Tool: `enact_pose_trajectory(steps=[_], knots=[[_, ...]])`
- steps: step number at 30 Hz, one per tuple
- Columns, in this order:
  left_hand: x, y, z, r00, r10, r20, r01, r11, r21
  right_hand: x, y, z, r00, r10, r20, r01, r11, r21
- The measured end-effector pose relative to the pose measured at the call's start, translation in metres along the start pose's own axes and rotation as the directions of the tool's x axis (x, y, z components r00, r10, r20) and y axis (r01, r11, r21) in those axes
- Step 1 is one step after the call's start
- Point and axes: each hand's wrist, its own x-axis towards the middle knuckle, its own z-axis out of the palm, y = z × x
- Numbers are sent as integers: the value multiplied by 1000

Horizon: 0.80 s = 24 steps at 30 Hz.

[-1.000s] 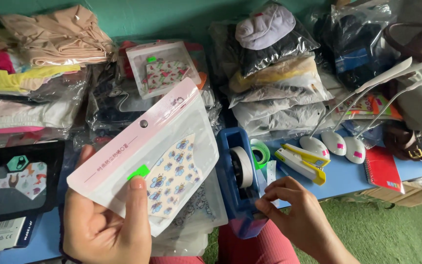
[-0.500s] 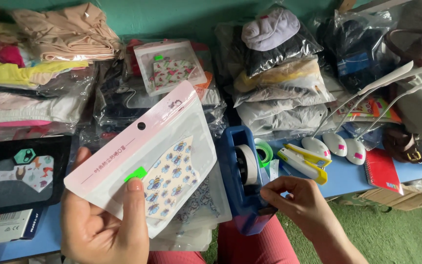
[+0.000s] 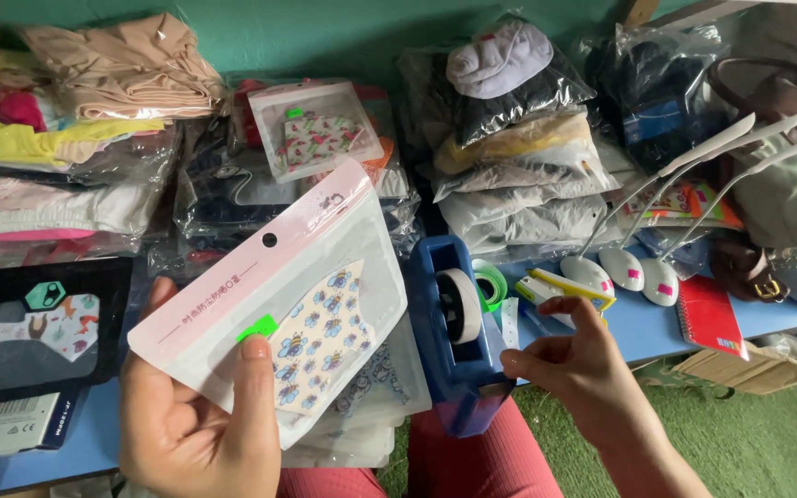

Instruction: The person sits on the floor and labels small plastic packages containing face masks. They use a blue tape dispenser to apply green tape to the packages and write on the tape with a blue pen. The person handles multiple packages, placing them on a blue table in front of them.

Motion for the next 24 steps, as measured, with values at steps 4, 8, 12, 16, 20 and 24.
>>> enact_pose_trajectory(steps=[4, 8, 12, 16, 20, 24], knots=[[-2, 0, -2, 1000, 10, 11, -10, 1000, -2, -12, 10, -3, 999, -1, 40, -5, 989, 145], [-3, 0, -2, 1000, -6, 22, 6, 1000, -14, -31, 24, -7, 995, 97, -24, -91, 977, 190], [-5, -3, 2, 1000, 5, 9, -5, 1000, -7, -31, 81, -18, 997, 77, 13, -76, 923, 378], [-2, 0, 7, 998, -37, 51, 36, 999, 11, -25, 123, -3, 993, 111, 26, -106, 813, 572], [-2, 0, 13, 992, -66, 104, 75, 994, -80, -34, 124, 9, 991, 102, 89, -133, 858, 496], [-3, -8, 12, 986, -148, 76, 149, 989, 0, -45, 91, -2, 941, -111, 319, -14, 931, 365]])
